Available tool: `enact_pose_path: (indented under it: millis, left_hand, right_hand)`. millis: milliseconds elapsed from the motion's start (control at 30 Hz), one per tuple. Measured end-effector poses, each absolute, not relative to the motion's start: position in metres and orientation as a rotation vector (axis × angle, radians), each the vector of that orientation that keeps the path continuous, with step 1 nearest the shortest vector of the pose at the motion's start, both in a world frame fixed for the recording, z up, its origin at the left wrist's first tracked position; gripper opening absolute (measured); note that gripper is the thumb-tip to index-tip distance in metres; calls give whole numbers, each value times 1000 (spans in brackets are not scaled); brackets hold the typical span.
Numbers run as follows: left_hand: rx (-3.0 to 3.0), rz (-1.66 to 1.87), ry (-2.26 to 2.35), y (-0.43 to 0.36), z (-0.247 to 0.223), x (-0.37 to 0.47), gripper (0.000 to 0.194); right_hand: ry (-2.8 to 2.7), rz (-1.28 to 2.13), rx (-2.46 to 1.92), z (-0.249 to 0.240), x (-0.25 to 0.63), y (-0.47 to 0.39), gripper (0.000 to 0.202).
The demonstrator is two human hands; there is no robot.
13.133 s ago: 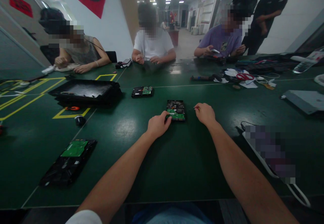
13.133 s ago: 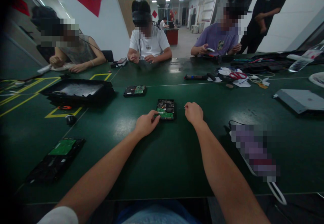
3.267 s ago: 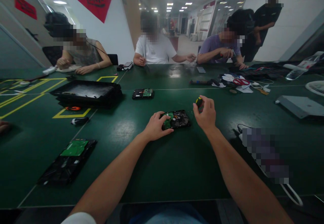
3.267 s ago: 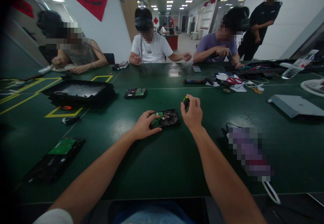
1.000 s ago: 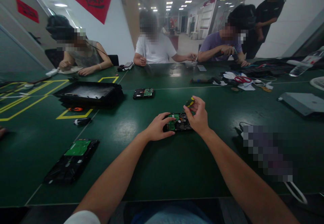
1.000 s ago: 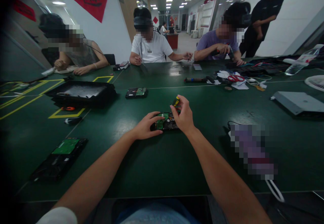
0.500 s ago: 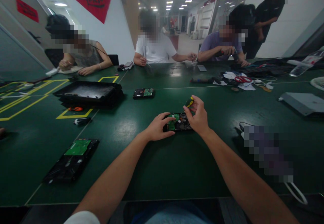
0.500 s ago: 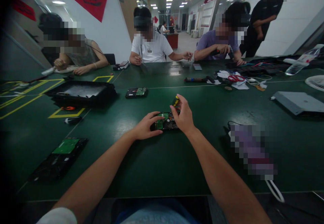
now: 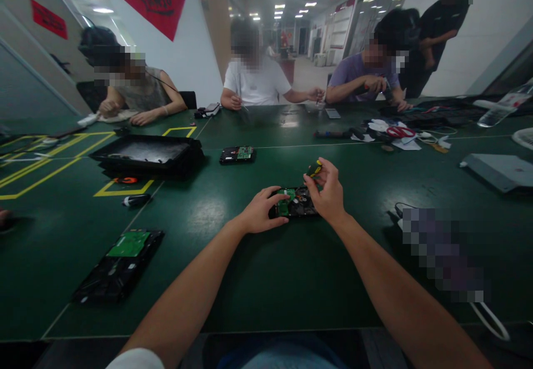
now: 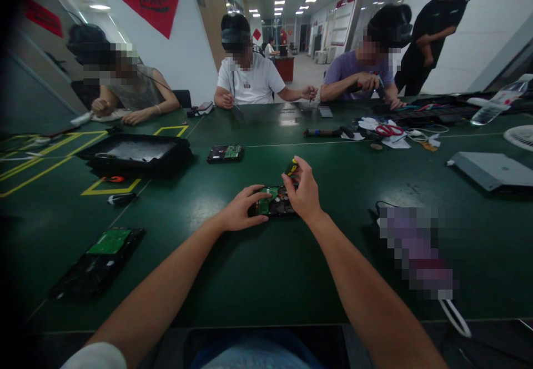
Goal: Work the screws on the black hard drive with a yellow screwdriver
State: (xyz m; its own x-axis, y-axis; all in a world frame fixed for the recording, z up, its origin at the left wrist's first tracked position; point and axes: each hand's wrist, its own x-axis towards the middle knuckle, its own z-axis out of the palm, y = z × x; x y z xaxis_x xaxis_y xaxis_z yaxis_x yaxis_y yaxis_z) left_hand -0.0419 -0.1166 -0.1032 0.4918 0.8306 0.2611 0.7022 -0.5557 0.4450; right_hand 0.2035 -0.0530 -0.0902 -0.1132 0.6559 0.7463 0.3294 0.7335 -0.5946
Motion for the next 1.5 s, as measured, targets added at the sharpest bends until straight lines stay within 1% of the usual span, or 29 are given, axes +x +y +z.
enact_pose_path:
  millis: [167, 733, 1500]
  left_hand:
    - [2468, 660, 1299, -116, -103, -41, 74]
    - [2461, 653, 1303, -117, -104, -42, 74]
    - [2468, 662, 1302, -116, -104, -42, 74]
  right_hand:
    - [-1724, 348, -790, -90, 203, -53, 64]
    - [-1694, 224, -887, -92, 203, -53, 66]
    - [-1686, 204, -838, -92, 201, -54, 63]
